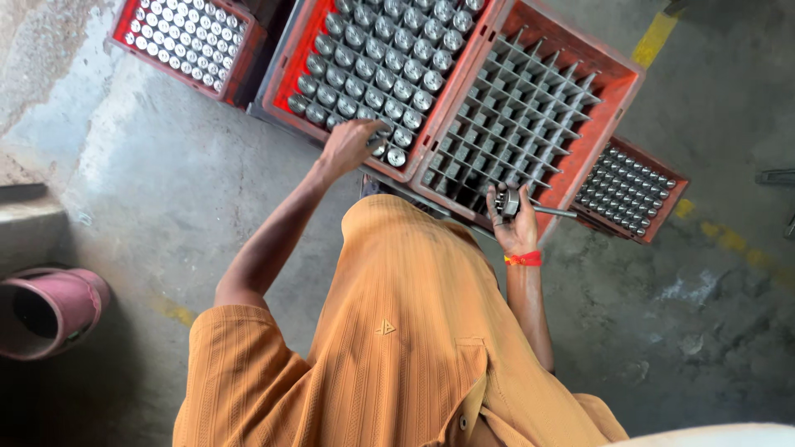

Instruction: The person sits on a chair and sorts circular metal die components from red compartment trays. They pick parts one at a time, fit them into a handheld metal tool, and place them into the grid compartments of the trays, gradually filling the compartments with finished parts.

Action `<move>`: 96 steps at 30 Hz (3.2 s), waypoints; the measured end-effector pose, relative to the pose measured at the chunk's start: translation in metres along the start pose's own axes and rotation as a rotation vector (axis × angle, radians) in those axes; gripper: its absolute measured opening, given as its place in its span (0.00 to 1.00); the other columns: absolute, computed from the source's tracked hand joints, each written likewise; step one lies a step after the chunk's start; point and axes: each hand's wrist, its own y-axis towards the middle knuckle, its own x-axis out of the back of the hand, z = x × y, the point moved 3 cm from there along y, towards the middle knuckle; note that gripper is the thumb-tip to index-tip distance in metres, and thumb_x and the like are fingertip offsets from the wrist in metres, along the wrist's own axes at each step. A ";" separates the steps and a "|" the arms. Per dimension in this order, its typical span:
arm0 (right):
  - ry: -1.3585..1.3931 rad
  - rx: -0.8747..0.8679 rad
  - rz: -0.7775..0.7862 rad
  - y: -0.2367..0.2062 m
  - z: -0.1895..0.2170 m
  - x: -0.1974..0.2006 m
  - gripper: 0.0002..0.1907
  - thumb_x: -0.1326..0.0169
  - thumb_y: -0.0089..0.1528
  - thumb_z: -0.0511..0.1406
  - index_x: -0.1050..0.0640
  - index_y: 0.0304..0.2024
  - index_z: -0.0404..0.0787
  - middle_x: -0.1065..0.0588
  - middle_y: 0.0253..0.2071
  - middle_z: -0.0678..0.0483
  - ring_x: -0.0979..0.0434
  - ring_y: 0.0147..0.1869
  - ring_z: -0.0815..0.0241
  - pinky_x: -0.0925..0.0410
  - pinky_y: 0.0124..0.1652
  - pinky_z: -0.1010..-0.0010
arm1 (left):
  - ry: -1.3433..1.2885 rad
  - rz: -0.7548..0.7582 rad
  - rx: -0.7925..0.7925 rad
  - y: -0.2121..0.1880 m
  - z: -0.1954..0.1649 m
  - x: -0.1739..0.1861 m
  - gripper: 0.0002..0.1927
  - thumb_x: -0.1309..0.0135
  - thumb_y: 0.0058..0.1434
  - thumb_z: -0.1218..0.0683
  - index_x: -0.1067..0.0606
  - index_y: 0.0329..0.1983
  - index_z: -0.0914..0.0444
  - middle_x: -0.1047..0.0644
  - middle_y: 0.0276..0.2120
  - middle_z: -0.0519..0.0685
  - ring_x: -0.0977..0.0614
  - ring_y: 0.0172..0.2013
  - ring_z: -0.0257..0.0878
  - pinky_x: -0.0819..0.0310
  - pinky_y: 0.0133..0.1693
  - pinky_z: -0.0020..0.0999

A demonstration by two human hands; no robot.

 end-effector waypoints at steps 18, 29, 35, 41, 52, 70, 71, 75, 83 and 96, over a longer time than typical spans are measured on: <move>0.052 0.057 0.040 0.009 -0.065 -0.083 0.16 0.46 0.68 0.45 0.24 0.44 0.38 0.22 0.47 0.47 0.21 0.59 0.46 0.24 0.61 0.54 | 0.250 0.423 -0.433 0.030 0.020 -0.008 0.20 0.36 0.54 0.54 0.20 0.52 0.53 0.18 0.40 0.52 0.15 0.39 0.50 0.20 0.37 0.46; -0.172 0.270 -0.088 -0.018 -0.087 -0.093 0.16 0.46 0.69 0.45 0.23 0.45 0.38 0.22 0.46 0.51 0.18 0.52 0.49 0.22 0.54 0.56 | 0.445 0.522 -0.723 0.048 -0.007 -0.048 0.14 0.39 0.55 0.54 0.21 0.45 0.57 0.20 0.38 0.51 0.15 0.34 0.49 0.21 0.32 0.44; -0.142 0.273 -0.116 -0.018 -0.100 -0.075 0.15 0.46 0.68 0.43 0.23 0.44 0.37 0.22 0.44 0.50 0.18 0.49 0.50 0.22 0.52 0.56 | 0.376 0.570 -0.814 0.058 -0.015 -0.041 0.07 0.38 0.57 0.58 0.20 0.39 0.61 0.18 0.37 0.49 0.15 0.41 0.49 0.20 0.40 0.45; -0.180 0.302 -0.222 -0.026 -0.103 -0.063 0.07 0.46 0.69 0.39 0.24 0.44 0.42 0.19 0.40 0.49 0.17 0.45 0.53 0.25 0.41 0.64 | -0.404 0.275 -0.488 0.060 -0.029 0.064 0.20 0.30 0.49 0.48 0.20 0.39 0.64 0.18 0.38 0.54 0.15 0.39 0.50 0.21 0.45 0.44; -0.257 0.469 0.004 -0.001 -0.060 -0.112 0.07 0.46 0.69 0.32 0.25 0.49 0.38 0.21 0.36 0.49 0.19 0.45 0.57 0.28 0.45 0.68 | -0.430 0.118 0.118 0.025 -0.114 -0.032 0.17 0.35 0.51 0.50 0.21 0.42 0.62 0.18 0.31 0.57 0.16 0.34 0.54 0.24 0.37 0.47; -0.330 0.280 0.065 0.013 -0.013 -0.056 0.09 0.47 0.67 0.28 0.25 0.49 0.37 0.23 0.32 0.50 0.20 0.40 0.57 0.27 0.43 0.67 | -0.410 0.444 0.196 0.005 -0.161 -0.094 0.32 0.33 0.51 0.40 0.26 0.48 0.68 0.18 0.35 0.61 0.15 0.36 0.56 0.21 0.40 0.49; -0.321 0.318 0.015 0.019 -0.005 -0.047 0.09 0.47 0.66 0.28 0.25 0.49 0.37 0.22 0.33 0.49 0.20 0.39 0.56 0.27 0.42 0.67 | -0.328 0.443 0.193 0.000 -0.153 -0.092 0.35 0.33 0.52 0.38 0.27 0.52 0.67 0.19 0.36 0.62 0.16 0.36 0.57 0.22 0.40 0.50; -0.221 0.409 0.025 0.033 0.017 -0.019 0.08 0.47 0.67 0.28 0.24 0.49 0.36 0.21 0.34 0.47 0.19 0.40 0.55 0.27 0.41 0.67 | 0.062 0.147 -0.085 -0.019 -0.121 -0.087 0.22 0.47 0.68 0.52 0.29 0.60 0.71 0.24 0.45 0.65 0.18 0.34 0.58 0.21 0.34 0.49; -0.169 0.372 -0.056 0.014 0.003 -0.030 0.05 0.46 0.68 0.32 0.23 0.45 0.38 0.21 0.34 0.48 0.18 0.42 0.54 0.27 0.41 0.66 | 0.093 0.402 0.179 -0.018 -0.068 -0.103 0.10 0.57 0.77 0.63 0.27 0.57 0.65 0.23 0.43 0.55 0.18 0.35 0.44 0.18 0.34 0.39; -0.234 0.014 0.093 0.004 -0.041 -0.051 0.15 0.50 0.71 0.45 0.26 0.42 0.40 0.22 0.41 0.49 0.17 0.50 0.48 0.21 0.48 0.56 | 0.063 -0.084 0.106 0.022 -0.031 -0.018 0.22 0.27 0.50 0.52 0.20 0.45 0.64 0.27 0.44 0.55 0.19 0.38 0.52 0.23 0.37 0.47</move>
